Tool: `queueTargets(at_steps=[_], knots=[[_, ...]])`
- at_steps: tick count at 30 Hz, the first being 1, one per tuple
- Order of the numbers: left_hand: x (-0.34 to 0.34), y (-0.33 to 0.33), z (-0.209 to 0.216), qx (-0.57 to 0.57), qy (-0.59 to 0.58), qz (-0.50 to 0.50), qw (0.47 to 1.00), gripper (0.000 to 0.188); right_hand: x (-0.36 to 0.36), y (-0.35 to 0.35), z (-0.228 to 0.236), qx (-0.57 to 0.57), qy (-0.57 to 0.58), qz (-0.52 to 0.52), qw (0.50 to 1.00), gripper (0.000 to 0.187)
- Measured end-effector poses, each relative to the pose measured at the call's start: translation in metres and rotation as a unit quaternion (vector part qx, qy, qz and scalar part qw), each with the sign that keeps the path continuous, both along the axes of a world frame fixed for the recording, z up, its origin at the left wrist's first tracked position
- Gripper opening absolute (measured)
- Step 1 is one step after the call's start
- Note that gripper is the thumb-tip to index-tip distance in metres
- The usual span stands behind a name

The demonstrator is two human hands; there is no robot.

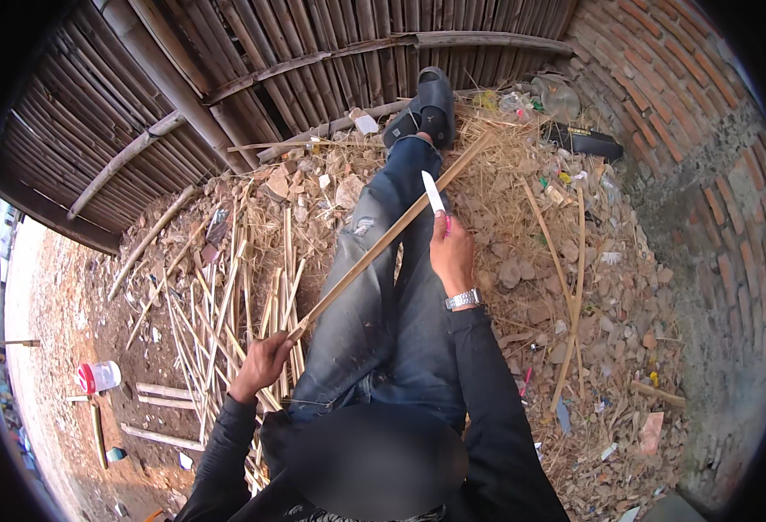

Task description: The person strips layers from a length of bamboo using a knife, holding the bamboo across their lap and pulling the blade along the surface.

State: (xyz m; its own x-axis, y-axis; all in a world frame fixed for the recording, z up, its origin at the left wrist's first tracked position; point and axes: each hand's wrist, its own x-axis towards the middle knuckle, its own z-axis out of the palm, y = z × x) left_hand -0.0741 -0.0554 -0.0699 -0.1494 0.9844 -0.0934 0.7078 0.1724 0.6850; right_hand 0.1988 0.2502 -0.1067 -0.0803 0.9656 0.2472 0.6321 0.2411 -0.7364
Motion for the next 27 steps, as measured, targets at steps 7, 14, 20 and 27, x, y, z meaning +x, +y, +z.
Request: queueTargets(at_steps=[7, 14, 20, 27], knots=[[0.005, 0.015, -0.005, 0.034, -0.041, 0.028, 0.998, 0.026, -0.022, -0.065, -0.015, -0.04, 0.016, 0.141, 0.989, 0.042], [0.013, 0.043, -0.001, 0.013, -0.019, -0.003, 1.0, 0.026, -0.032, -0.076, -0.016, -0.027, 0.049, 0.112, 0.992, 0.041], [0.015, 0.044, -0.022, 0.018, -0.033, 0.004, 0.999, 0.031, -0.022, -0.065, -0.005, -0.02, 0.047, 0.092, 0.994, 0.045], [0.015, 0.053, -0.012, -0.003, -0.068, -0.002, 0.998, 0.032, -0.031, -0.104, -0.013, -0.036, -0.026, 0.202, 0.978, 0.043]])
